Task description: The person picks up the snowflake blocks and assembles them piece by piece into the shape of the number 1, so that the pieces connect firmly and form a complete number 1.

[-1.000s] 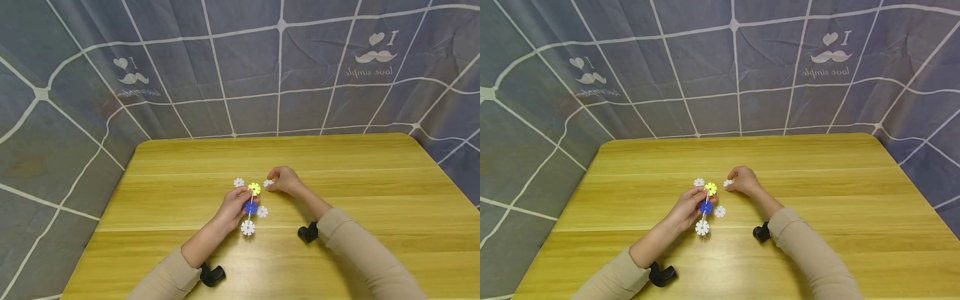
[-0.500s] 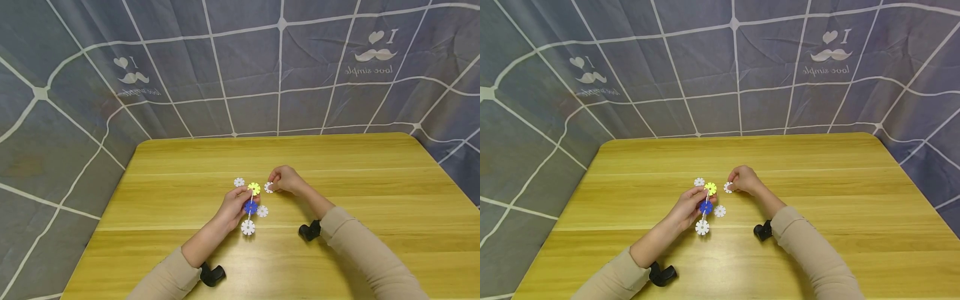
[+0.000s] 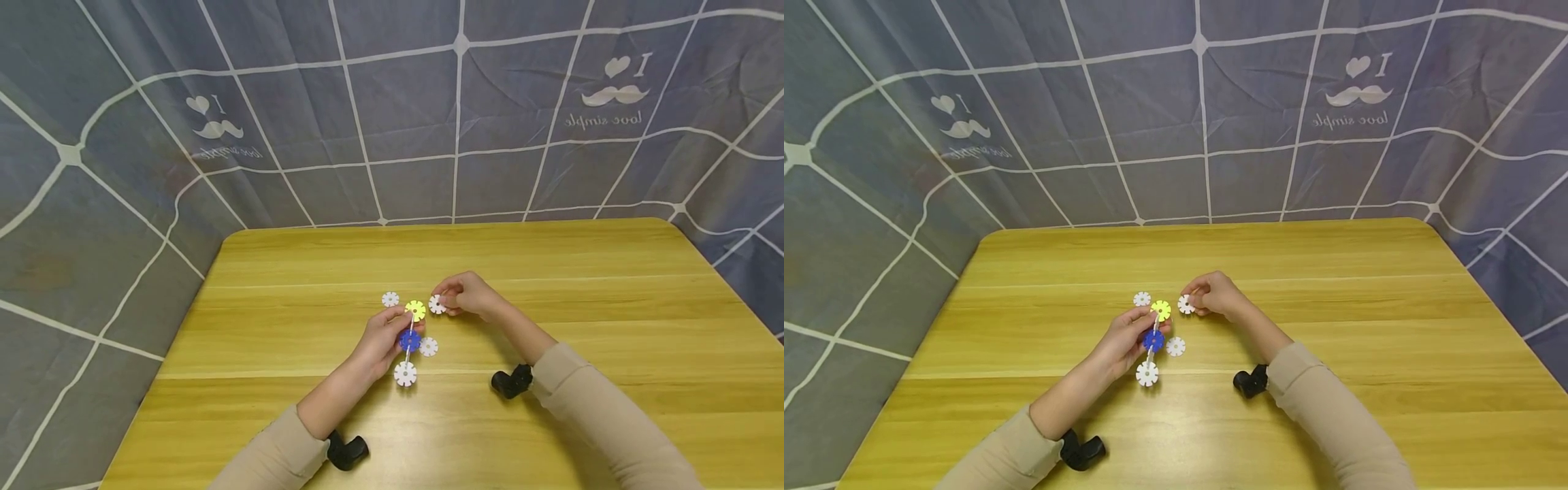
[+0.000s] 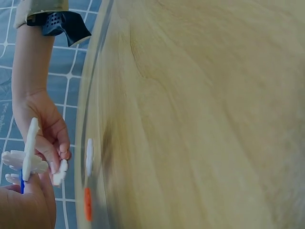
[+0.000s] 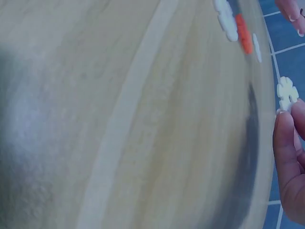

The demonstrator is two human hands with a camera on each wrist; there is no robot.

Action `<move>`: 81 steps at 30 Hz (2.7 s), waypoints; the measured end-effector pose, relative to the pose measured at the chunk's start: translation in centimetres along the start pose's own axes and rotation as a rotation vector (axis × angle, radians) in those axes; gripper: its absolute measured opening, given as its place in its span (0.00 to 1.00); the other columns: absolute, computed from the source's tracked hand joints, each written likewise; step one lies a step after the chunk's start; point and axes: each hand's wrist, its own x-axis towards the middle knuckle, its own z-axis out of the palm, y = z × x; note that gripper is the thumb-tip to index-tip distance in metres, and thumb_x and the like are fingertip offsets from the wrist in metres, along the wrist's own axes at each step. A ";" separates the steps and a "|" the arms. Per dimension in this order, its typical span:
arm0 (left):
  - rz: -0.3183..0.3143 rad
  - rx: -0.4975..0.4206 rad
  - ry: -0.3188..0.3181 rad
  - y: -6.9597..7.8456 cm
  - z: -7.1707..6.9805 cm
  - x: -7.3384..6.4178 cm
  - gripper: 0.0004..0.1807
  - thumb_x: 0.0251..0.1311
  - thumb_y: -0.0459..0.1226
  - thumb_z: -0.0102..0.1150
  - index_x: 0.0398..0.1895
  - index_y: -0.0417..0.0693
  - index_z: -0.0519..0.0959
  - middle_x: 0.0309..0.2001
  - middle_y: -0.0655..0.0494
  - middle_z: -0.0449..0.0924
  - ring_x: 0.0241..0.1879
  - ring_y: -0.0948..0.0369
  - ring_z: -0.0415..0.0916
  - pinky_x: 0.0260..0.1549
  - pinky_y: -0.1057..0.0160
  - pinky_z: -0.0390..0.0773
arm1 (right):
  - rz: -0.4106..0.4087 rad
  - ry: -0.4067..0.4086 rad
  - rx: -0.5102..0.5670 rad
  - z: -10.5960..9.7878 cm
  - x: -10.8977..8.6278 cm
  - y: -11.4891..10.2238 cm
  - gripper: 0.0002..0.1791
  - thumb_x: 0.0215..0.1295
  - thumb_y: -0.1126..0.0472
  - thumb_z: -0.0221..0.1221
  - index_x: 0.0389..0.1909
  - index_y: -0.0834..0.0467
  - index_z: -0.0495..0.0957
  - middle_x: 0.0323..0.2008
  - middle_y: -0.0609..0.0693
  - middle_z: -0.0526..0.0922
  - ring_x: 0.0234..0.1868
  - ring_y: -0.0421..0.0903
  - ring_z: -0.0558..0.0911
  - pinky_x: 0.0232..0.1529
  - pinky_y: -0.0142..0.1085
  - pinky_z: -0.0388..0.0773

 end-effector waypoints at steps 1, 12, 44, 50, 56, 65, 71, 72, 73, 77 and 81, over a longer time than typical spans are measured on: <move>-0.001 -0.001 -0.001 0.0 0.0 0.0 0.08 0.68 0.29 0.45 0.43 0.31 0.72 0.32 0.48 0.78 0.31 0.62 0.79 0.37 0.67 0.81 | -0.007 -0.002 0.013 0.0 -0.1 0.0 0.11 0.62 0.75 0.54 0.45 0.74 0.76 0.23 0.51 0.76 0.23 0.42 0.77 0.28 0.33 0.80; -0.012 -0.004 -0.012 -0.2 -0.3 -0.1 0.08 0.68 0.29 0.45 0.43 0.31 0.71 0.31 0.47 0.78 0.31 0.62 0.80 0.37 0.66 0.81 | -0.036 -0.043 0.123 0.0 -0.5 -0.8 0.11 0.65 0.71 0.54 0.46 0.73 0.74 0.26 0.51 0.74 0.24 0.40 0.75 0.29 0.31 0.79; -0.026 -0.018 -0.153 0.4 -0.3 -1.1 0.13 0.69 0.32 0.46 0.49 0.29 0.71 0.38 0.45 0.79 0.34 0.63 0.80 0.48 0.61 0.77 | -0.122 -0.110 0.299 1.2 -1.7 -2.3 0.20 0.63 0.73 0.54 0.53 0.81 0.66 0.31 0.48 0.80 0.36 0.43 0.80 0.49 0.45 0.78; -0.019 -0.006 -0.131 0.4 -0.4 -1.0 0.13 0.68 0.33 0.47 0.49 0.30 0.72 0.39 0.45 0.80 0.35 0.63 0.81 0.44 0.63 0.79 | -0.145 -0.051 0.312 1.6 -2.0 -2.3 0.21 0.63 0.69 0.57 0.52 0.79 0.68 0.37 0.57 0.82 0.38 0.44 0.81 0.48 0.43 0.78; -0.004 0.037 -0.053 0.0 -0.2 -0.7 0.13 0.67 0.29 0.48 0.48 0.27 0.72 0.34 0.48 0.81 0.33 0.62 0.81 0.33 0.69 0.81 | -0.201 0.002 0.247 2.1 -2.3 -2.3 0.19 0.60 0.69 0.59 0.48 0.78 0.72 0.37 0.56 0.82 0.35 0.42 0.81 0.45 0.45 0.79; 0.059 0.061 0.015 0.0 0.4 -1.1 0.13 0.66 0.28 0.48 0.48 0.24 0.72 0.29 0.51 0.82 0.29 0.64 0.81 0.32 0.69 0.81 | -0.277 0.088 0.194 2.8 -2.5 -2.5 0.15 0.59 0.70 0.60 0.43 0.78 0.75 0.34 0.56 0.83 0.32 0.40 0.81 0.38 0.39 0.82; 0.056 0.072 0.047 -0.4 0.5 -0.9 0.12 0.66 0.27 0.48 0.46 0.23 0.73 0.26 0.52 0.81 0.27 0.64 0.80 0.27 0.71 0.81 | -0.266 0.119 0.189 3.2 -2.7 -2.3 0.15 0.58 0.70 0.61 0.43 0.76 0.75 0.34 0.57 0.83 0.32 0.40 0.81 0.41 0.45 0.81; 0.057 0.074 0.049 -0.4 0.5 -0.9 0.12 0.65 0.27 0.48 0.45 0.23 0.73 0.25 0.52 0.81 0.27 0.64 0.80 0.26 0.71 0.80 | -0.263 0.123 0.186 3.2 -2.7 -2.2 0.15 0.58 0.69 0.61 0.43 0.76 0.75 0.35 0.57 0.83 0.32 0.40 0.81 0.41 0.45 0.81; 0.059 0.074 0.051 -0.4 0.5 -0.9 0.12 0.65 0.27 0.49 0.46 0.23 0.73 0.25 0.53 0.81 0.27 0.64 0.80 0.26 0.71 0.80 | -0.260 0.125 0.186 3.3 -2.8 -2.2 0.15 0.59 0.69 0.61 0.43 0.76 0.75 0.35 0.58 0.83 0.32 0.40 0.81 0.42 0.46 0.80; 0.072 0.073 0.052 -0.4 0.6 -1.0 0.12 0.65 0.27 0.49 0.45 0.23 0.73 0.24 0.53 0.80 0.26 0.64 0.80 0.25 0.71 0.80 | -0.246 0.138 0.186 3.4 -2.9 -2.3 0.15 0.59 0.69 0.61 0.43 0.76 0.76 0.36 0.58 0.83 0.32 0.40 0.81 0.41 0.45 0.81; 0.084 0.076 0.046 -0.4 0.6 -1.1 0.12 0.65 0.26 0.49 0.45 0.22 0.73 0.25 0.52 0.80 0.26 0.65 0.79 0.26 0.72 0.80 | -0.235 0.126 0.187 3.3 -3.0 -2.3 0.15 0.58 0.69 0.62 0.43 0.75 0.76 0.35 0.55 0.83 0.32 0.41 0.81 0.40 0.43 0.81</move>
